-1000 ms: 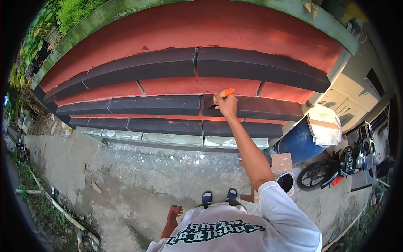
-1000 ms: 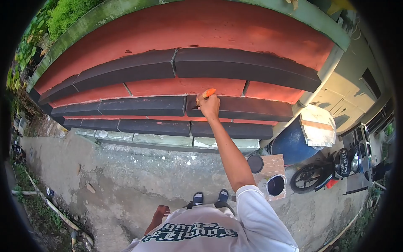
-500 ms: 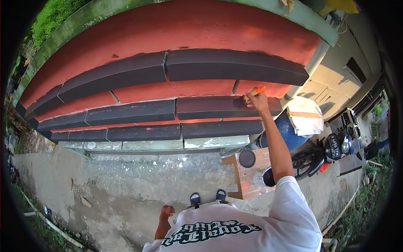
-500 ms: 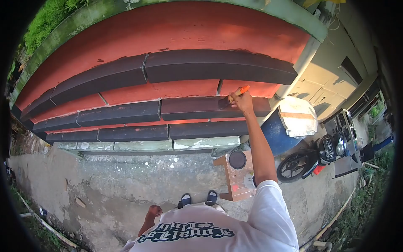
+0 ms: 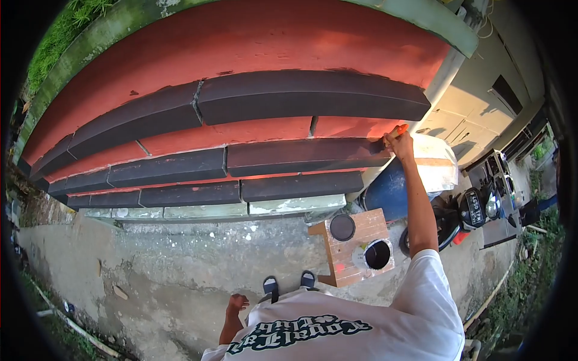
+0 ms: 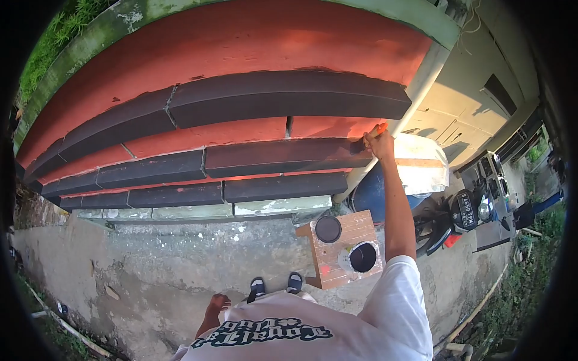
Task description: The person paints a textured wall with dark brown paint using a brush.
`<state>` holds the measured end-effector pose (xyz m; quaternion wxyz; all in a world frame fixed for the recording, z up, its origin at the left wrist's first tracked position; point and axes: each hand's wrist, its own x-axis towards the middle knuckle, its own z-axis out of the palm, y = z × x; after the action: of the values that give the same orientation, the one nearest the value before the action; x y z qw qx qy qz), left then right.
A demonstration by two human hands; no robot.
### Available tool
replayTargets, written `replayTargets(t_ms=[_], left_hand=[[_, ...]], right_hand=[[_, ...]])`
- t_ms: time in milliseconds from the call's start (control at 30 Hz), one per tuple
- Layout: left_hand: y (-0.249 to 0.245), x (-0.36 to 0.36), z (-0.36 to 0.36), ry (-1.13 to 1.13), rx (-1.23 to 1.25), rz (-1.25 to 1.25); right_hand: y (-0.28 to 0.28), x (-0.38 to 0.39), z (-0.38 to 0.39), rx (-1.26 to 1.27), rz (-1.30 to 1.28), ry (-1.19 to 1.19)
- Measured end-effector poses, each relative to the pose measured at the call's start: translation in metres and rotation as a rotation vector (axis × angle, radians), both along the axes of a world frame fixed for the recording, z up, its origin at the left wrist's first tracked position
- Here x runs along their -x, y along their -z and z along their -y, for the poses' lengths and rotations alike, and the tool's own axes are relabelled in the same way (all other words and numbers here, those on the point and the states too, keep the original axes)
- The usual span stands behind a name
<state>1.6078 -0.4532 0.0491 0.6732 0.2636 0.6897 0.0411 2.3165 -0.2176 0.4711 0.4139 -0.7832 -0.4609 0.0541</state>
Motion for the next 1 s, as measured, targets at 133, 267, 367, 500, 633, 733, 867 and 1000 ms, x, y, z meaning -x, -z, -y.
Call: replayTargets(t_ms=[133, 267, 367, 500, 633, 733, 867, 1000], left_hand=[[-0.007, -0.009, -0.002, -0.038, -0.031, -0.007], [-0.001, -0.014, 0.0, 0.001, 0.002, -0.041], [0.002, -0.014, 0.006, -0.105, -0.015, 0.017], [-0.002, -0.014, 0.012, -0.117, -0.005, -0.019], [-0.003, -0.009, 0.012, -0.103, 0.023, -0.034], [-0.001, -0.006, 0.011, -0.091, 0.01, -0.035], [-0.01, -0.008, 0.004, -0.129, -0.049, -0.029], [-0.004, -0.003, 0.006, -0.164, -0.042, -0.009]], right_hand=[[0.0, -0.02, -0.002, 0.06, 0.026, 0.027], [-0.007, -0.024, 0.001, 0.071, 0.049, 0.022], [0.001, -0.042, -0.001, 0.072, 0.08, 0.024], [-0.003, -0.049, 0.003, 0.111, 0.439, 0.069], [-0.016, -0.006, -0.003, 0.113, 0.518, 0.023], [0.01, 0.008, -0.032, 0.142, 0.66, -0.032], [0.01, 0.064, -0.051, 0.121, 0.709, -0.152], [0.013, 0.1, -0.068, 0.083, 0.695, -0.224]])
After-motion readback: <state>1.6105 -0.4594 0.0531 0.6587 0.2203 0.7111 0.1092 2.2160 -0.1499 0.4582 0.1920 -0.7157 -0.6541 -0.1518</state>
